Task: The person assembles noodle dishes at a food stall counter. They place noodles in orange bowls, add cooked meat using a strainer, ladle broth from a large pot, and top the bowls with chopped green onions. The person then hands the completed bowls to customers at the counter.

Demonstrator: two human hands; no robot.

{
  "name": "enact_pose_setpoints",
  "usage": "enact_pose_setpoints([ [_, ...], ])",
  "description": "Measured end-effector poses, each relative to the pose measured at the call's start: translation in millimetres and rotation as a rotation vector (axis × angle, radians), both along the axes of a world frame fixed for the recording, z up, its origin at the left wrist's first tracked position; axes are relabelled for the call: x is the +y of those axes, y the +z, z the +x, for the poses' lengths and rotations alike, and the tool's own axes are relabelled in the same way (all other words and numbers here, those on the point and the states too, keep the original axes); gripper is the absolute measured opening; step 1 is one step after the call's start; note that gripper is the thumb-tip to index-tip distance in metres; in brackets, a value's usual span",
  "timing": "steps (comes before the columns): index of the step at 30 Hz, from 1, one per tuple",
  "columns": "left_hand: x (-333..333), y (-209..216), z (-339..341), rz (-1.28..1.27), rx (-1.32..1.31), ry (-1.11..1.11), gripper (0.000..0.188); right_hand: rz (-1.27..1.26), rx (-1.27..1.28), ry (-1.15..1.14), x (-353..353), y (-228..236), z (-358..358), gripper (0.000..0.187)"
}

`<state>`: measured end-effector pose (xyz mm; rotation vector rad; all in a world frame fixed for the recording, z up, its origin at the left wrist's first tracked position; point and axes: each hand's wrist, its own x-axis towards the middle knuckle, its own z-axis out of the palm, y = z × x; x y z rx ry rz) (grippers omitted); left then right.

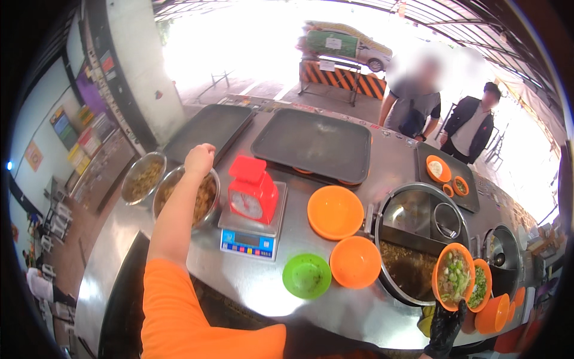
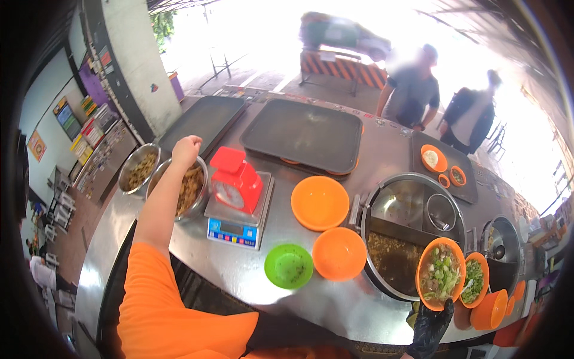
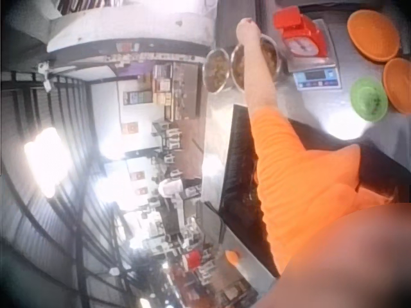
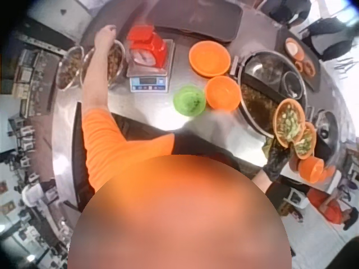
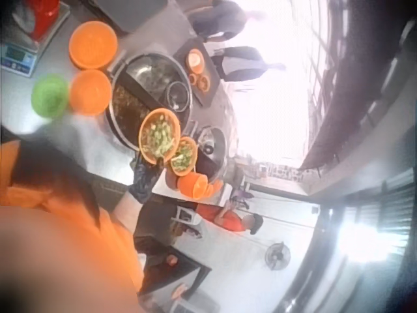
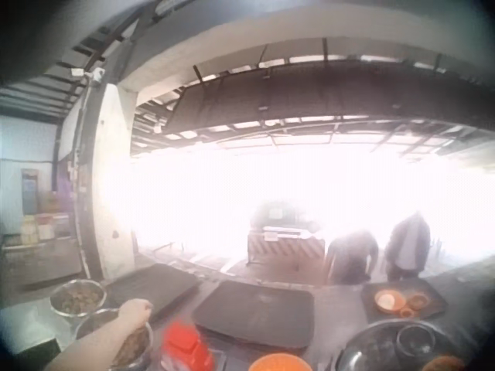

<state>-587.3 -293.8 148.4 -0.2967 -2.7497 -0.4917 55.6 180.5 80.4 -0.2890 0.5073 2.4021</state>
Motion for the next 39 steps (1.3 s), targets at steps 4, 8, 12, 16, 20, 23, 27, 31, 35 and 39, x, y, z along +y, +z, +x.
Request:
enact_pose_setpoints([
  [4,15.2,-40.8,-70.8,-0.353,-0.127,0.095,0.026,-0.182,0.143,-0.054,-12.4,0.5,-20.7,0.049],
  [8,23.4,-77.1,-126.7,-0.417,-0.207,0.186,0.027,-0.195,0.092,-0.137,-12.6,-2.9,-39.6,0.044],
  [12,23.1,-100.5,-166.2,-0.450,-0.292,0.237,0.026,-0.268,0.121,-0.150,-12.3,-2.0,-54.5,0.043],
  [16,15.3,-115.1,-185.8,-0.517,-0.304,0.253,0.025,-0.199,0.100,-0.146,-29.5,7.2,-71.9,0.043],
  [20,7.6,-119.2,-189.4,-0.506,-0.303,0.264,0.024,0.086,-0.004,-0.098,-43.2,11.9,-87.1,0.045],
  [23,9.0,-109.3,-187.9,-0.550,-0.304,0.232,0.023,0.087,0.019,-0.108,-45.6,12.7,-91.6,0.047],
  [27,21.5,-85.2,-183.1,-0.637,-0.297,0.176,0.023,0.118,0.055,-0.081,-51.5,19.6,-98.2,0.049],
  [31,34.4,-75.7,-176.7,-0.524,-0.316,0.182,0.023,0.232,-0.104,-0.112,-65.7,34.5,-112.0,0.049],
  [35,35.9,-97.4,-182.1,-0.508,-0.396,0.119,0.027,0.598,-0.552,-0.298,-77.5,33.5,-126.8,0.056],
  [39,27.2,-120.0,-203.2,-0.578,-0.210,0.085,0.020,0.590,-0.549,-0.294,-87.3,32.1,-116.5,0.052],
])
